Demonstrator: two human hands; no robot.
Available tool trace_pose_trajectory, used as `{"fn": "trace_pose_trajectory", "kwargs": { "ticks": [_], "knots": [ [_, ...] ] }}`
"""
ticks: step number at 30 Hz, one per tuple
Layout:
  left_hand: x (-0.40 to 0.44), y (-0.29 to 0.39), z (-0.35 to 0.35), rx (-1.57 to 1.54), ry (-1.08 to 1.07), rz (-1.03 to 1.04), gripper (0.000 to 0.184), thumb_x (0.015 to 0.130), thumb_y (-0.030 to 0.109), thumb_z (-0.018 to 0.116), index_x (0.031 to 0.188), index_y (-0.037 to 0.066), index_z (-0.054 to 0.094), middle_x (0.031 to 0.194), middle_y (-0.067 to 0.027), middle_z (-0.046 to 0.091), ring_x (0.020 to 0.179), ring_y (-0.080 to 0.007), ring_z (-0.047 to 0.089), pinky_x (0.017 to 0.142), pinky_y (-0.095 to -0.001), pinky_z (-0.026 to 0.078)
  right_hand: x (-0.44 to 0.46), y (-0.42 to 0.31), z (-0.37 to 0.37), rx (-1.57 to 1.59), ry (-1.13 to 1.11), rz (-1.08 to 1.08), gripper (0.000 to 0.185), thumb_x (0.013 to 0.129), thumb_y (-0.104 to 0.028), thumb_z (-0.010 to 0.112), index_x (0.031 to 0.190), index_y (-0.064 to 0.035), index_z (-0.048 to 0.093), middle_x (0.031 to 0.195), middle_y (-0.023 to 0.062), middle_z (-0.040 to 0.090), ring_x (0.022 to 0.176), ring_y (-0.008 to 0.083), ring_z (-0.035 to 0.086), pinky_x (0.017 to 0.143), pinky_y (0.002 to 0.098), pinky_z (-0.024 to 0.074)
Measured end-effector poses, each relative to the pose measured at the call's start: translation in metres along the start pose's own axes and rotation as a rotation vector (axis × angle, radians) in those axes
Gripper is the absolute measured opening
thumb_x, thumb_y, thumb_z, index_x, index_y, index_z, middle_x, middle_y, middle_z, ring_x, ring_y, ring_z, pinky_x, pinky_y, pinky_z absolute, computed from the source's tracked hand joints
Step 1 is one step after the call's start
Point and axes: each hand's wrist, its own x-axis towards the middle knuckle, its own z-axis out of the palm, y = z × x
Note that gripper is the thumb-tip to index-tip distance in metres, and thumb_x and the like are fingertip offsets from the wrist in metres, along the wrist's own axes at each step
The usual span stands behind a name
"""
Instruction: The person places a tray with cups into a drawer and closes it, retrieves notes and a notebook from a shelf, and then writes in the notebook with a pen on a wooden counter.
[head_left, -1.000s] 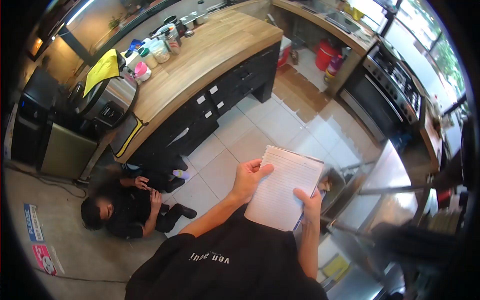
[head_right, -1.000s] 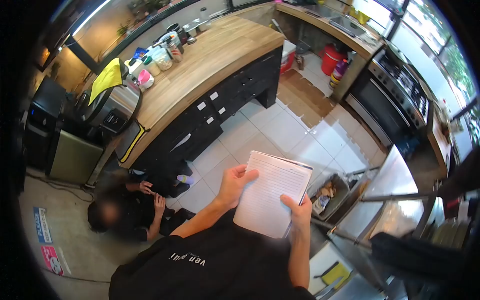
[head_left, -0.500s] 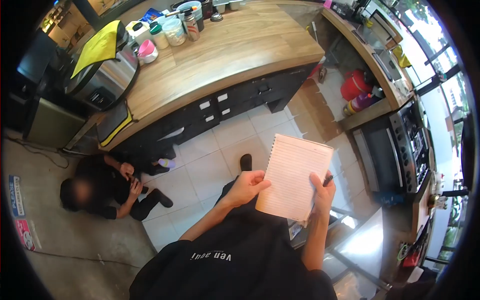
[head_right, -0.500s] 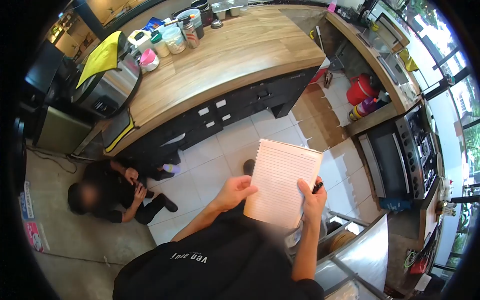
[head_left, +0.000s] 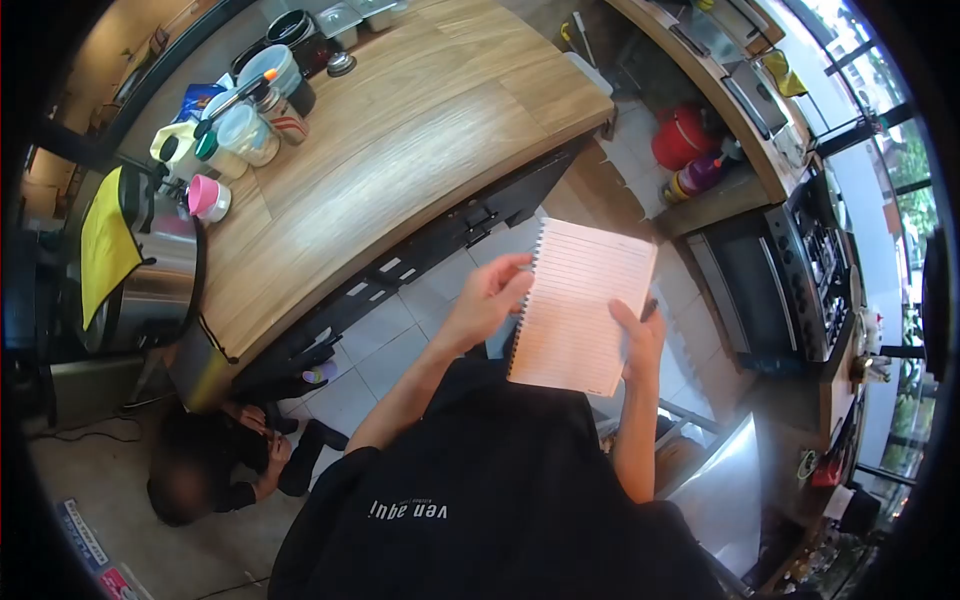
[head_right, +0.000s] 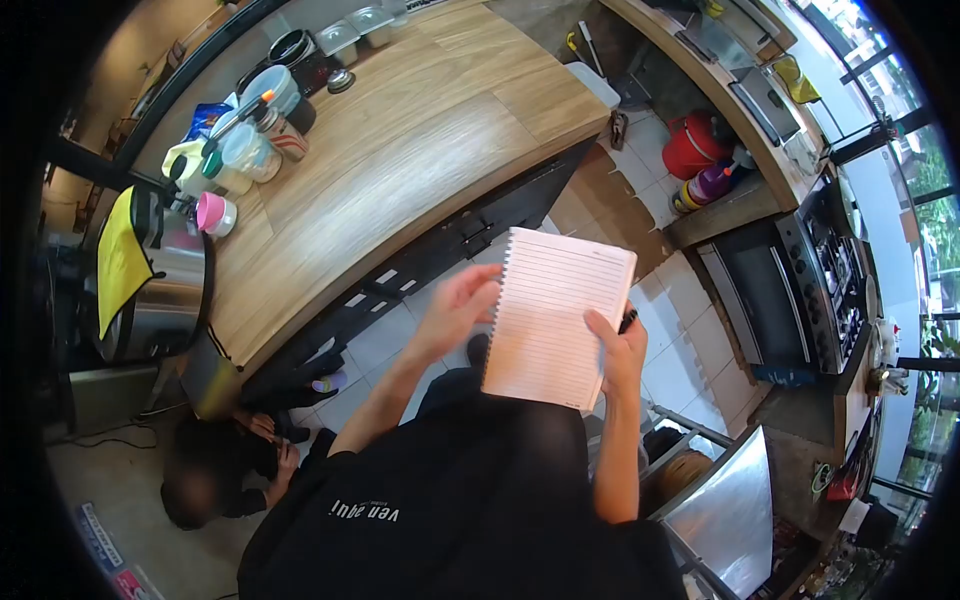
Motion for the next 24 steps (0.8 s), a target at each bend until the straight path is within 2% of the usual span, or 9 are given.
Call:
{"fn": "trace_pose_trajectory", "kwargs": {
  "ticks": [5,6,13,15,16,17,19,20,24],
  "knots": [
    [0.058,0.026,-0.017,0.25,0.281,-0.109,0.022,0.095,0.016,0.07,0.11,-0.001,0.068,0.088,-0.0036,0.072,0.08,-0.0076,0.067,0.061,-0.0223,0.054,0.085,-0.004,0.035,-0.048,-0.168,0.111,0.037,0.087,-0.008,0.078,0.118,0.0048,0.063,0.108,0.0119,0.071,0.092,0.017,0.068,0.083,0.0299,0.0554],
    [0.067,0.028,-0.02,0.218,0.34,-0.112,0.018,0.094,0.014,0.07,0.105,0.0,0.068,0.085,-0.003,0.071,0.074,-0.0065,0.065,0.057,-0.0222,0.053,0.105,-0.004,0.043,-0.122,-0.161,0.113,0.035,0.088,-0.011,0.078,0.116,0.005,0.065,0.105,0.0115,0.072,0.09,0.0158,0.068,0.081,0.0285,0.0553],
    [0.128,0.033,-0.034,0.239,0.764,-0.009,0.013,0.094,0.014,0.07,0.097,0.002,0.066,0.081,-0.0019,0.07,0.068,-0.0059,0.063,0.053,-0.0212,0.05,0.231,-0.024,0.111,-0.262,-0.554,0.161,0.031,0.091,-0.014,0.076,0.115,0.0037,0.067,0.105,0.0097,0.072,0.089,0.0138,0.067,0.081,0.0296,0.0553],
    [0.137,0.031,-0.031,0.127,0.801,0.066,0.015,0.095,0.012,0.069,0.102,-0.001,0.065,0.083,-0.0026,0.07,0.068,-0.0056,0.063,0.052,-0.0209,0.051,0.262,-0.029,0.13,-0.282,-0.617,0.177,0.029,0.092,-0.016,0.076,0.113,0.0031,0.068,0.103,0.0081,0.073,0.089,0.0128,0.067,0.08,0.0297,0.055],
    [0.138,0.037,-0.027,0.043,0.78,-0.003,0.018,0.097,0.012,0.066,0.11,0.0,0.064,0.089,-0.0035,0.072,0.072,-0.007,0.065,0.058,-0.0213,0.054,0.277,-0.03,0.137,-0.291,-0.641,0.195,0.029,0.092,-0.016,0.076,0.113,0.0031,0.068,0.103,0.0081,0.073,0.089,0.0128,0.067,0.08,0.0297,0.055],
    [0.135,0.043,-0.023,0.03,0.809,-0.012,0.018,0.097,0.012,0.066,0.11,0.0,0.064,0.089,-0.0035,0.072,0.072,-0.007,0.065,0.058,-0.0213,0.054,0.292,-0.03,0.145,-0.324,-0.649,0.199,0.029,0.092,-0.017,0.076,0.112,0.0034,0.069,0.101,0.0075,0.073,0.088,0.0125,0.067,0.079,0.0289,0.0548],
    [0.127,0.053,-0.01,-0.001,0.609,-0.168,0.021,0.098,0.014,0.065,0.113,0.0,0.064,0.095,-0.005,0.073,0.078,-0.0095,0.068,0.065,-0.0235,0.057,0.314,-0.03,0.16,-0.374,-0.674,0.227,0.029,0.093,-0.018,0.076,0.111,0.0036,0.069,0.1,0.007,0.073,0.088,0.0123,0.066,0.078,0.0281,0.0545],
    [0.126,0.053,-0.005,-0.021,0.613,-0.192,0.021,0.096,0.011,0.067,0.113,-0.003,0.064,0.098,-0.0084,0.073,0.082,-0.0118,0.07,0.071,-0.026,0.058,0.321,-0.033,0.169,-0.372,-0.699,0.244,0.03,0.093,-0.019,0.076,0.11,0.0037,0.069,0.099,0.0072,0.073,0.087,0.0124,0.067,0.078,0.0276,0.0543],
    [0.139,0.026,-0.007,-0.017,0.727,-0.127,0.022,0.093,0.006,0.069,0.111,-0.005,0.064,0.096,-0.01,0.074,0.081,-0.0116,0.07,0.069,-0.0261,0.058,0.335,-0.039,0.2,-0.399,-0.787,0.229,0.033,0.092,-0.019,0.077,0.113,0.0046,0.067,0.1,0.0095,0.072,0.085,0.0133,0.067,0.077,0.0267,0.0547]
  ]
}}
